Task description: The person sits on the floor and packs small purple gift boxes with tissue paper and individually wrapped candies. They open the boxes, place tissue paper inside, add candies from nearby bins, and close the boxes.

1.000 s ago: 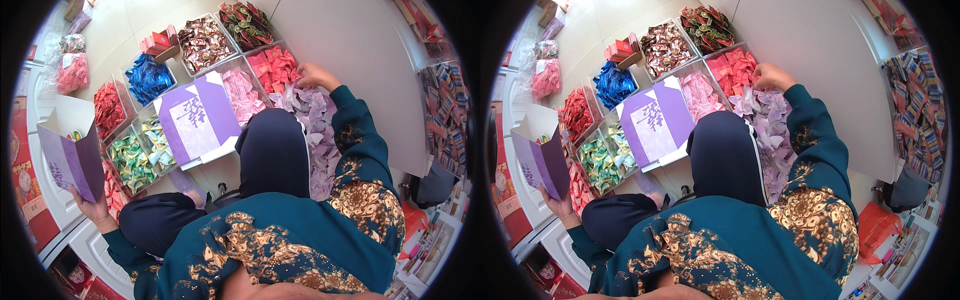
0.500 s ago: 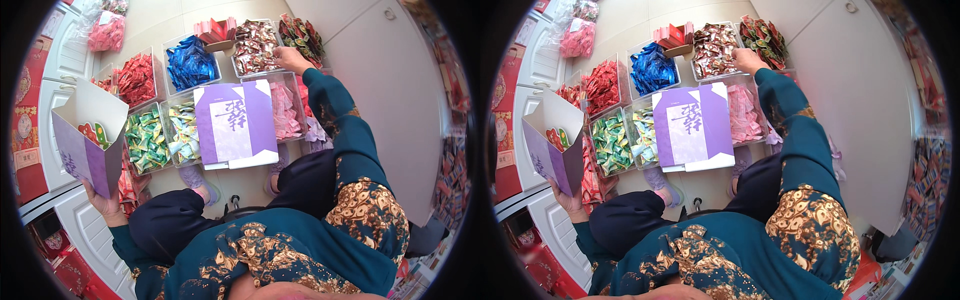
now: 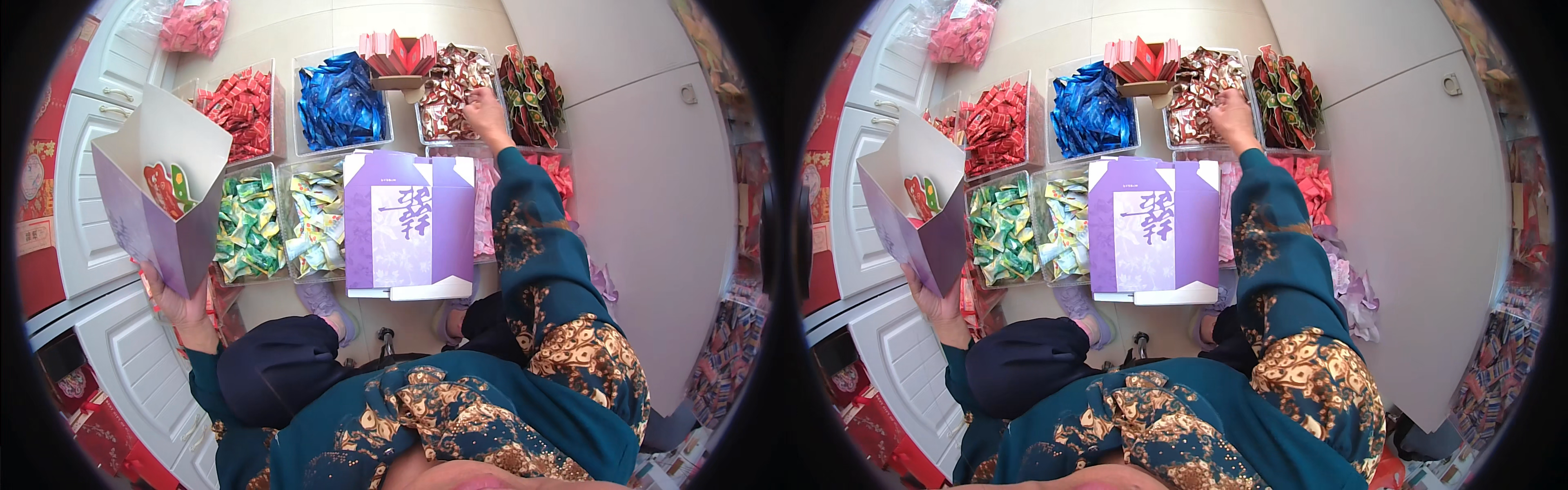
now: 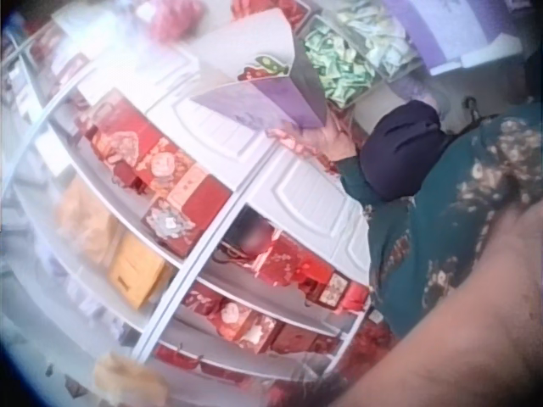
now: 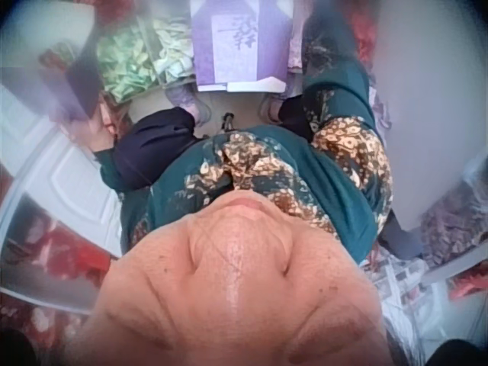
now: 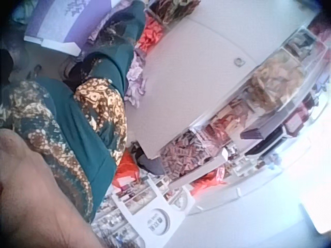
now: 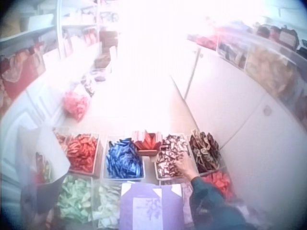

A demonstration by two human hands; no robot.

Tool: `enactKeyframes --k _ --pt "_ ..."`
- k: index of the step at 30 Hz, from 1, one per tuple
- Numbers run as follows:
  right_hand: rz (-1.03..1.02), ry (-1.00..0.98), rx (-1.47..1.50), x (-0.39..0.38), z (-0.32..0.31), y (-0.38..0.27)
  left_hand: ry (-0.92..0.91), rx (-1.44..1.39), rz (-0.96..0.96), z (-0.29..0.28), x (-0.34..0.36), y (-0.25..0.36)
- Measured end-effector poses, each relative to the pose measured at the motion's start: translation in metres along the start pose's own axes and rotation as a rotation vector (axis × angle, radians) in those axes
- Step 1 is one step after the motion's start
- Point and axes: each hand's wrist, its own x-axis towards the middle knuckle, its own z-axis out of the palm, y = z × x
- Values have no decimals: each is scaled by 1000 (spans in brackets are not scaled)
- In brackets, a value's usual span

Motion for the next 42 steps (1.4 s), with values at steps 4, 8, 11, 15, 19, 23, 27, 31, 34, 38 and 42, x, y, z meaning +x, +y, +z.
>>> enactKeyframes --k 4,8,11,15,19,23,27,31,34,38,42 --pt "140 34 584 20 -37 -32 31 -55 -24 -11 13 -10" --pt "-134 -160 315 46 -56 -96 11 -100 -111 -23 22 -17" --pt "-411 -197 -244 63 -48 -137 30 -96 -121 -32 27 -23" --pt "-400 -262 -373 86 -23 -169 48 -44 -103 -49 30 -30" --pt "-369 -290 -434 99 4 -177 75 36 -77 -68 32 -40" --pt "-265 -381 -433 106 14 -176 105 15 -165 -81 33 -51" --pt "-293 -390 -411 105 6 -175 29 14 -171 -87 31 -56" --pt "-306 -365 -372 98 -14 -176 30 4 -126 -92 36 -58" --pt "-281 -293 -138 90 -37 -182 41 2 -103 -94 40 -61" --pt "16 -294 525 66 -66 -194 27 -59 -151 -89 40 -65" --pt "152 -293 965 31 -61 -224 -11 21 -123 -79 38 -70"
